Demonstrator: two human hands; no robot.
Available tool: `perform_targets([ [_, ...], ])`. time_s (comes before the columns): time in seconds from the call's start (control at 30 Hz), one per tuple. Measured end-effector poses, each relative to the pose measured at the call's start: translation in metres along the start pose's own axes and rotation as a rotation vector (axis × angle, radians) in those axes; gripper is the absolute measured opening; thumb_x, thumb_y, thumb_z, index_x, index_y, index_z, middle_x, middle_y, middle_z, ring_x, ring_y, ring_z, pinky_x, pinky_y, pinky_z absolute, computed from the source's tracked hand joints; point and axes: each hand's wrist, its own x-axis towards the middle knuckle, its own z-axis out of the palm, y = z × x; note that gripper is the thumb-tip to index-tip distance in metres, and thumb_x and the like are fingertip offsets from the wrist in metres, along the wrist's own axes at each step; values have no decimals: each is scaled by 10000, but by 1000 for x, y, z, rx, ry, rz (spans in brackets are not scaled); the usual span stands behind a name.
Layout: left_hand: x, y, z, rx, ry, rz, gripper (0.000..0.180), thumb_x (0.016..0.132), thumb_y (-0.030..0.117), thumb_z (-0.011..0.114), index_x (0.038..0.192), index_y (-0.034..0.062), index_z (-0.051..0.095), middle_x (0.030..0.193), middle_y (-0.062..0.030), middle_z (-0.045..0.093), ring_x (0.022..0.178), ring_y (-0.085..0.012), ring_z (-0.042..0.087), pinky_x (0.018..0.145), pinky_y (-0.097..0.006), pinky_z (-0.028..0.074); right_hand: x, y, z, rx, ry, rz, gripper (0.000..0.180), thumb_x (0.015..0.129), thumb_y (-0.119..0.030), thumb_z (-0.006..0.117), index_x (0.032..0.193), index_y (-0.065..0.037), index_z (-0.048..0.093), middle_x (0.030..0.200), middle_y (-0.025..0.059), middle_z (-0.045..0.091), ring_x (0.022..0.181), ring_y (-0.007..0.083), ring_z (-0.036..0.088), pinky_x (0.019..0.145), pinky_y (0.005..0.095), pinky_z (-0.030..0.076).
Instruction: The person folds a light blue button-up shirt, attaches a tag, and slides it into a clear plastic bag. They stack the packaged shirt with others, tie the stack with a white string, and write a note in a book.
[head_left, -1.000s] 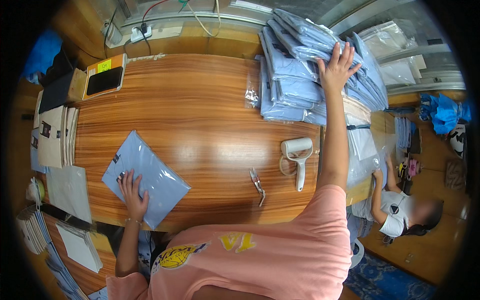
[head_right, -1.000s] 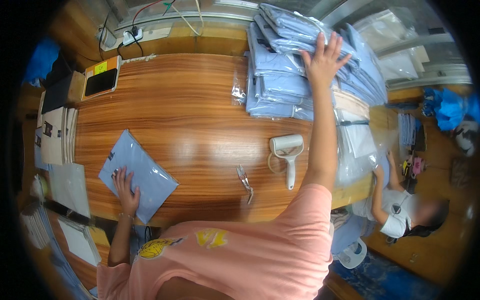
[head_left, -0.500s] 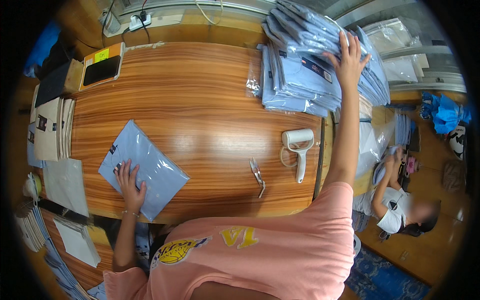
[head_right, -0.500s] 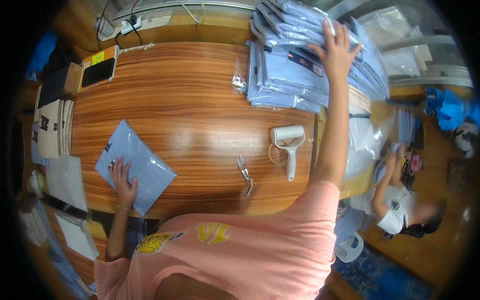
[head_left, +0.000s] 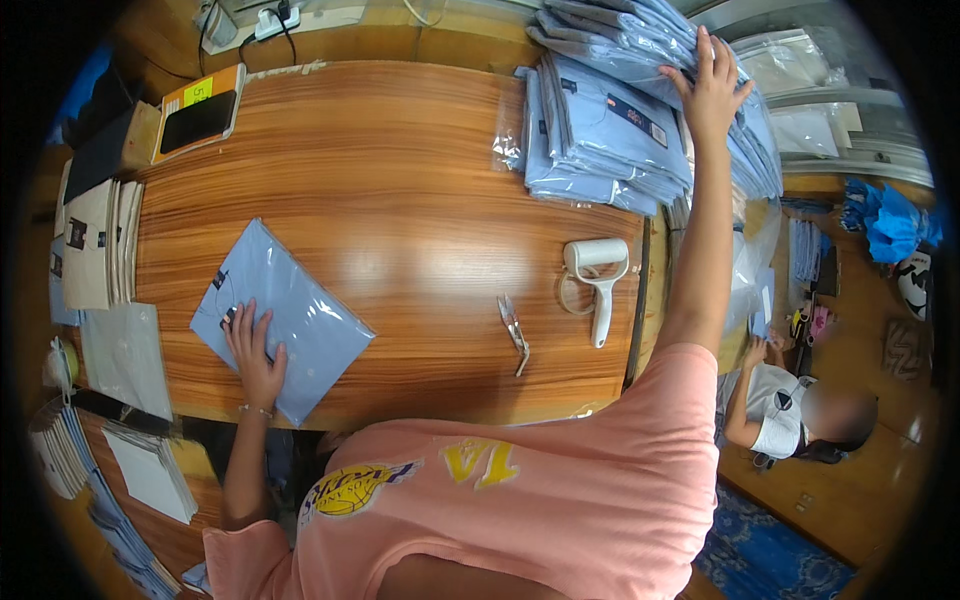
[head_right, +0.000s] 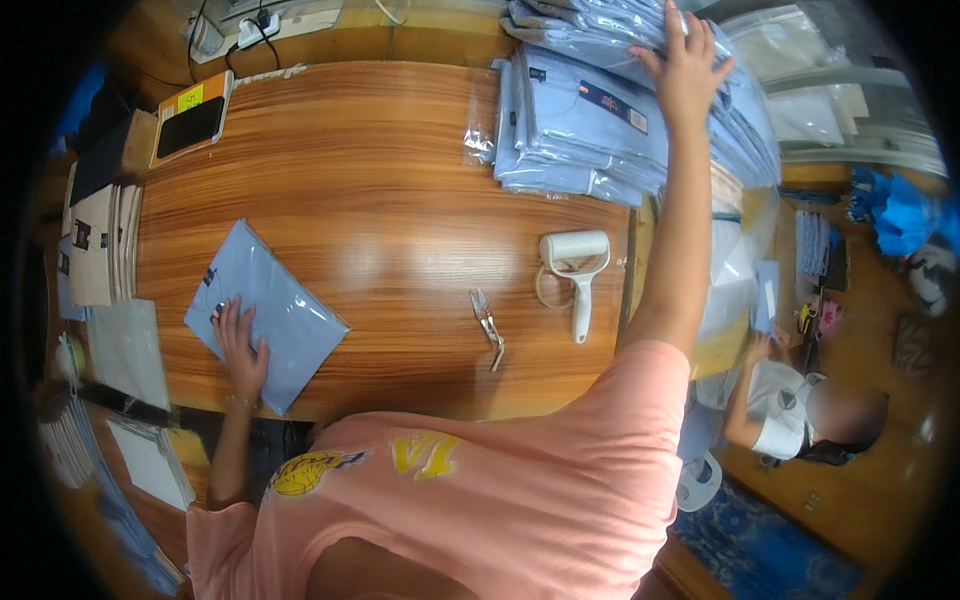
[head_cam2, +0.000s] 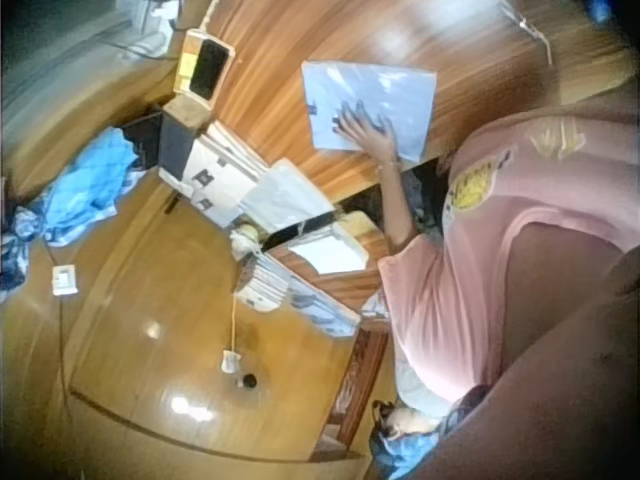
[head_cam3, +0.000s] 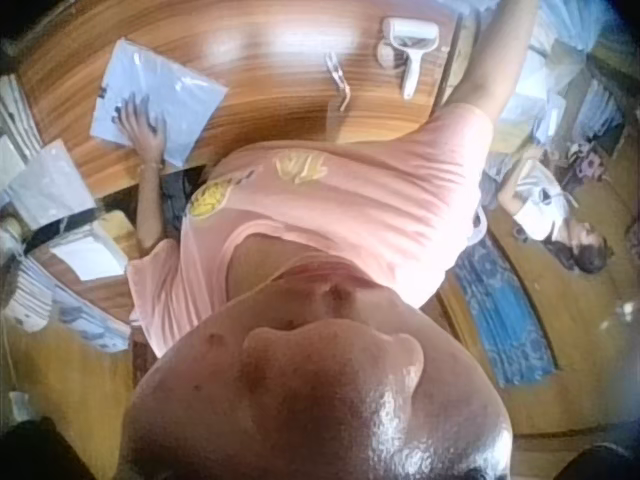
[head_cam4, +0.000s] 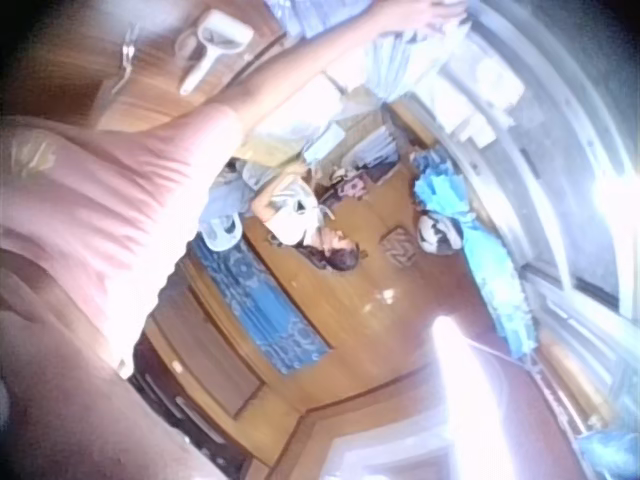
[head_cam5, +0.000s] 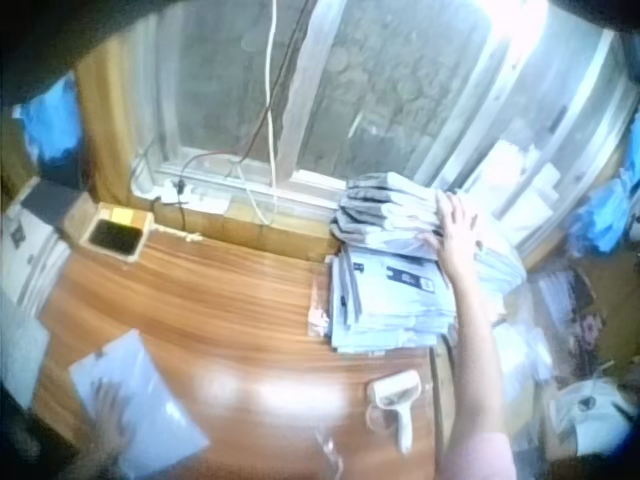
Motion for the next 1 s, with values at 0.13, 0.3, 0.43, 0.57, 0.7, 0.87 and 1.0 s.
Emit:
perform_targets([
  [0.13,14,13,-16,71,-174,-69,460,780,197,563,1209,37,506,1354,-159,415,1304,-354,297,1097,-509,132,-5,-1,0,7,-8,-13,810,710,-604,621,1390,-254,353,1321,15,456,1242,240,404,930,706,219],
  [0.3,93,82,-64,48,-376,50,443,804,224,615,1193,34,522,1295,-170,463,1252,-342,365,1061,-478,225,-25,-2,1,-19,-17,-21,793,716,-598,619,1386,-263,358,1323,12,455,1240,239,407,933,704,215],
  [0.43,182,179,-27,-201,-310,510,432,860,303,576,1192,30,532,1329,-168,437,1218,-345,404,1031,-475,299,-31,-6,2,-12,-11,-13,760,733,-578,611,1387,-294,349,1329,14,447,1241,233,401,928,710,225],
  [0.57,260,260,50,-343,-20,663,568,856,284,611,1328,59,388,1374,-204,364,1221,-370,414,1003,-463,364,-31,-18,-7,-39,-308,131,814,722,-368,706,1415,-217,306,1404,142,352,1306,326,317,1024,661,147],
  [0.7,298,291,108,-377,-6,409,711,807,284,672,1377,78,299,1344,-212,390,1203,-384,435,982,-495,386,-41,-26,-15,-29,-313,79,787,723,-345,705,1405,-228,330,1395,147,362,1300,324,329,1019,649,169],
  [0.87,329,300,109,-485,-97,332,738,766,186,703,1363,27,299,1261,-222,479,1139,-363,502,970,-437,406,-52,-27,-21,-12,-353,102,765,740,-328,694,1407,-257,326,1402,141,358,1302,318,329,1013,645,183],
  [1.0,337,294,113,-621,-66,350,698,755,129,706,1320,-14,323,1243,-259,455,1096,-379,516,935,-411,441,-49,-30,-21,5,-345,104,768,747,-318,690,1413,-264,313,1408,138,355,1306,316,322,1016,646,181],
])
